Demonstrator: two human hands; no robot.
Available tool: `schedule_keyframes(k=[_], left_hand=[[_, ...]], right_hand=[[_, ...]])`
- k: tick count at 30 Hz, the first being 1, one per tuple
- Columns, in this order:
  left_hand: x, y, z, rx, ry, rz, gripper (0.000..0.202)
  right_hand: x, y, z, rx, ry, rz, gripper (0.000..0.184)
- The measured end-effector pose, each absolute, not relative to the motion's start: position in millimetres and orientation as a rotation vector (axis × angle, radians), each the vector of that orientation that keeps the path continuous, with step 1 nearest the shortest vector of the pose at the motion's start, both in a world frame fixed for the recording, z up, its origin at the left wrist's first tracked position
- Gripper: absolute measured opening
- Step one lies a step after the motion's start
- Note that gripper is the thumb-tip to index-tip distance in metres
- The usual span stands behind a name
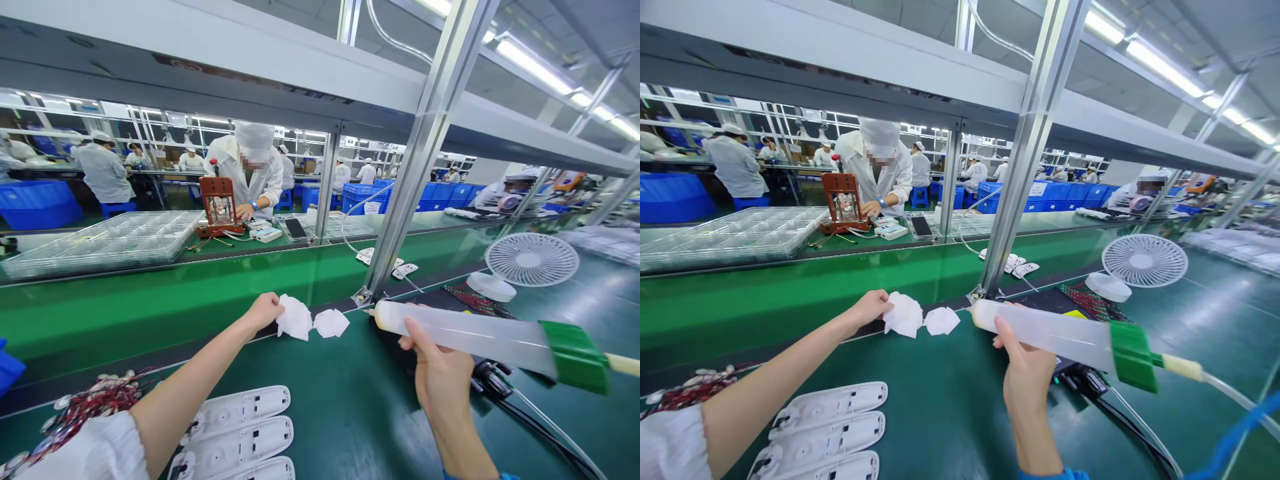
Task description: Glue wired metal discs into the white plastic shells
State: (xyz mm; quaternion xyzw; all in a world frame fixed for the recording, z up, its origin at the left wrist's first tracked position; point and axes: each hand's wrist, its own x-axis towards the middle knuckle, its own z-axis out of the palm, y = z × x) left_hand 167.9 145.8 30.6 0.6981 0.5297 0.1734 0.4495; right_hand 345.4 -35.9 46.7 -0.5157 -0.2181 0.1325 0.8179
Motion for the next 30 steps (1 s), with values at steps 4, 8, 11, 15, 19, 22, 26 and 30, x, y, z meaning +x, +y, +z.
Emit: schedule_keyframes(k=[4, 8, 11, 15, 19, 22, 26, 30], left_hand=[[178.7, 143.4, 55.2, 1.609, 1.203, 0.527, 0.017], [210.8, 124.2, 75.5, 1.525, 1.039, 0.549, 0.019], [227.5, 111.0, 64.5, 1.529, 1.086, 0.433, 0.020], [227.7, 107.0, 35.8, 1.645, 1.289, 0.231, 0.022], [215.7, 115.3, 25.6, 1.781, 1.409, 0.148, 0.024], [211.0, 120.6, 24.5, 1.894, 1.478, 0.169, 0.025], [218.4, 122.1, 19.7, 2.044, 1.440, 0.225, 0.025], [223.8, 121.4, 24.6, 2.087, 1.440, 0.263, 0.022]], right_hand=[[348.0, -40.2, 50.8, -1.101, -0.486, 0.184, 0.052], [346.7, -41.9, 50.9, -1.099, -0.508, 0.134, 0.049], [347.5, -43.5, 49.8, -1.094, -0.507, 0.117, 0.048], [345.1, -43.5, 48.7, -1.116, -0.503, 0.138, 0.050], [340.4, -41.9, 48.2, -1.148, -0.526, 0.163, 0.049], [338.9, -41.1, 47.7, -1.155, -0.535, 0.166, 0.049], [339.6, -40.5, 46.9, -1.150, -0.534, 0.163, 0.048], [339.7, -40.6, 45.1, -1.144, -0.532, 0.181, 0.044]])
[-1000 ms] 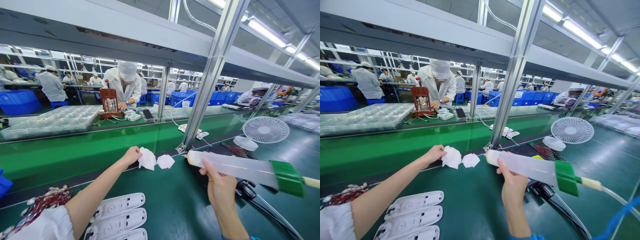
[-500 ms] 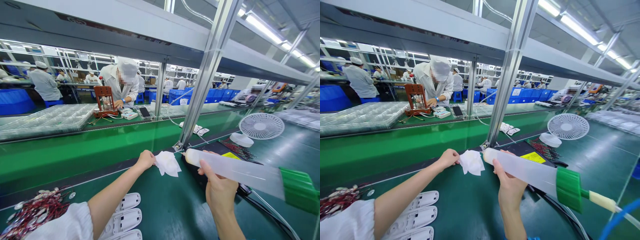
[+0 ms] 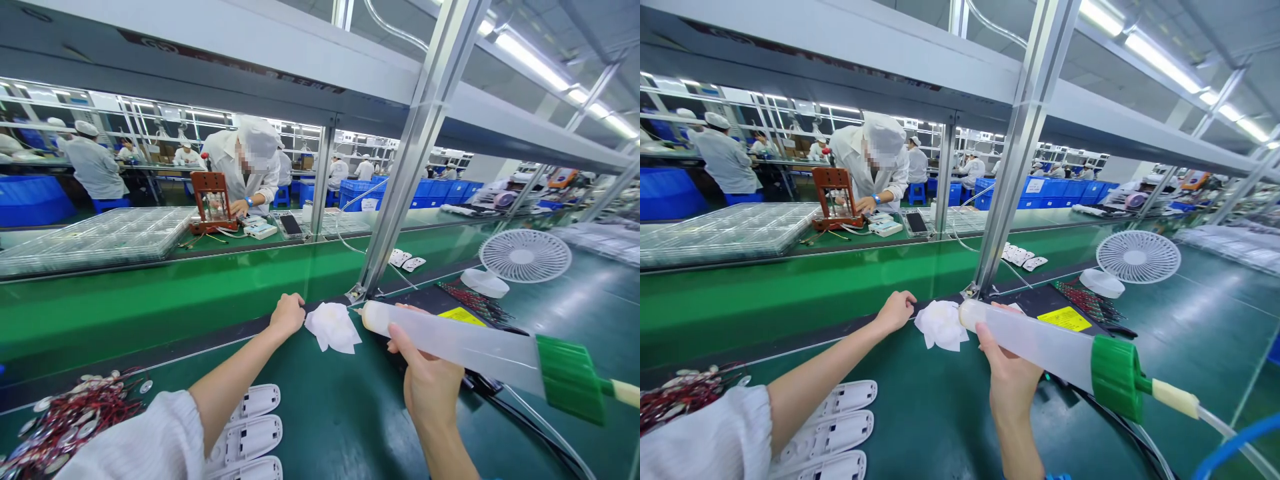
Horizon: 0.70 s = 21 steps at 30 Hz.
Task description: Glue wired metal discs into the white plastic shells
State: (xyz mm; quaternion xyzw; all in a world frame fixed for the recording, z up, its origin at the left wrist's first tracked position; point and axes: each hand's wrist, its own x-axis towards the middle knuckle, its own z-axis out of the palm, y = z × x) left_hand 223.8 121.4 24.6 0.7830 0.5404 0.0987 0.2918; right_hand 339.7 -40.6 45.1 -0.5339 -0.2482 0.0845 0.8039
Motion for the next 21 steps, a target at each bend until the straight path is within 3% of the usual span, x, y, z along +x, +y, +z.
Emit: schedule_keyframes(k=[4, 9, 14, 21], left_hand=[[191.1, 107.8, 55.4, 2.140, 1.339, 0.264, 0.022], [98.6, 65.3, 89.1, 2.162, 1.291, 0.307, 0.041], [19.8, 44.4, 64.2, 2.057, 1.370, 0.385, 0.025], [0.5, 40.6, 16.8, 1.993, 1.238, 0.454, 0.031]], right_hand=[[327.6, -41.7, 42.7, -1.116, -0.539, 0.318, 0.039], [287.5, -43.2, 47.6, -1.082, -0.514, 0.570, 0.038], [247.2, -41.1, 54.8, -1.132, -0.459, 0.652, 0.044], [201.6, -34.7, 61.1, -1.541, -0.677, 0.636, 0.043]])
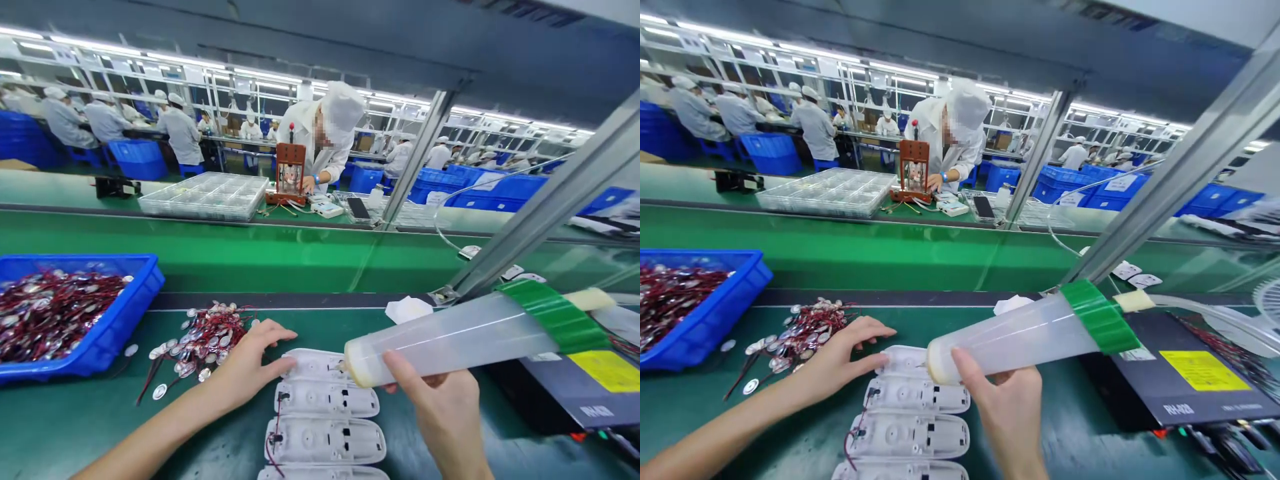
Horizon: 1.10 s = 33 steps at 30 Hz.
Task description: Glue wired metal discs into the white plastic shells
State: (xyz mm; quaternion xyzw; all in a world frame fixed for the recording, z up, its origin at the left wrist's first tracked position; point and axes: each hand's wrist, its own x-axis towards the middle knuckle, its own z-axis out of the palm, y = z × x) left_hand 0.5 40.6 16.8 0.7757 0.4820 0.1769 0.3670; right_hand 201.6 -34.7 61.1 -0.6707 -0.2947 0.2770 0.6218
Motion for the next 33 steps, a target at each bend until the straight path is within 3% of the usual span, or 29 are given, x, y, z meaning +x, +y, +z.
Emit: schedule_keyframes(k=[6, 11, 21, 33], left_hand=[[4.5, 32.4, 2.1, 2.016, 1.138, 0.511, 0.029], [6.4, 26.5, -1.7, 2.016, 1.162, 0.539, 0.041], [9.8, 24.3, -6.5, 2.048, 1.167, 0.556, 0.026], [10.1, 24.8, -8.6, 2.054, 1.163, 0.582, 0.027]], right_hand=[[181.1, -31.9, 43.4, -1.657, -0.906, 0.449, 0.044], [180.1, -31.2, 32.1, -1.746, -0.945, 0.271, 0.052], [177.6, -31.4, 29.3, -1.734, -0.971, 0.234, 0.052], [178.4, -29.6, 27.5, -1.735, -1.007, 0.230, 0.047]])
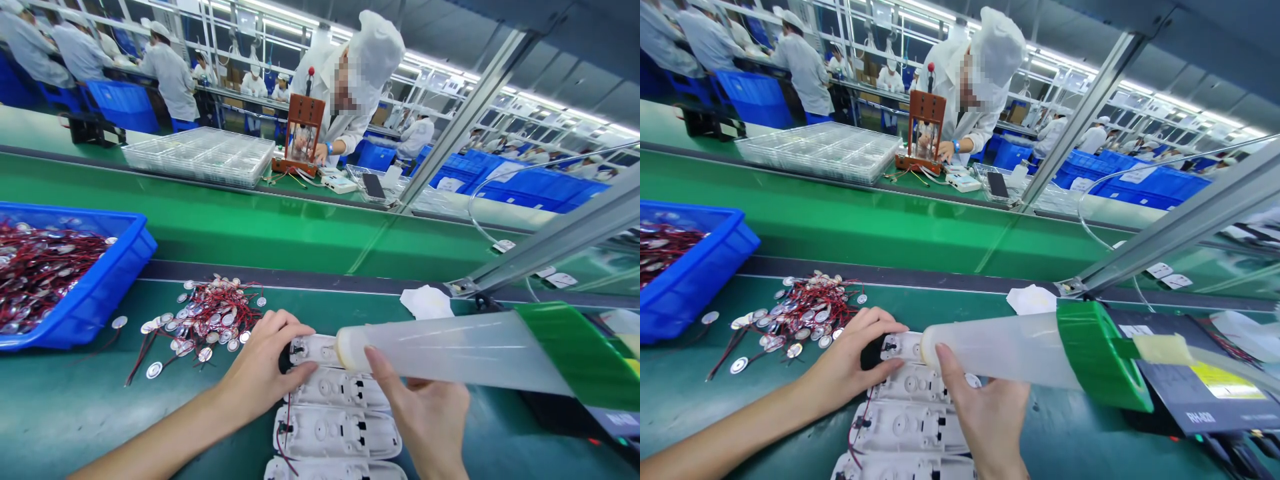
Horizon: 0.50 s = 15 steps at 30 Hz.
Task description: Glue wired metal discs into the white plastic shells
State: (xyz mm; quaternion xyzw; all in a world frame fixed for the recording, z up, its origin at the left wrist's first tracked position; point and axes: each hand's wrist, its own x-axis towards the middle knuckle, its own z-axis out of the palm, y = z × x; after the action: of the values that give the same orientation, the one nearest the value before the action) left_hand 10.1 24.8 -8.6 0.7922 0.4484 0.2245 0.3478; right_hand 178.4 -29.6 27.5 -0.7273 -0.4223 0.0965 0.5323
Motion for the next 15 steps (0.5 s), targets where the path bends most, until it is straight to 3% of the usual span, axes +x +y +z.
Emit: schedule_keyframes(k=[15], left_hand=[[8.0, 24.8, -9.7, 2.085, 1.145, 0.596, 0.028]], right_hand=[[179.7, -31.5, 27.7, -1.790, -1.072, 0.261, 0.049]])
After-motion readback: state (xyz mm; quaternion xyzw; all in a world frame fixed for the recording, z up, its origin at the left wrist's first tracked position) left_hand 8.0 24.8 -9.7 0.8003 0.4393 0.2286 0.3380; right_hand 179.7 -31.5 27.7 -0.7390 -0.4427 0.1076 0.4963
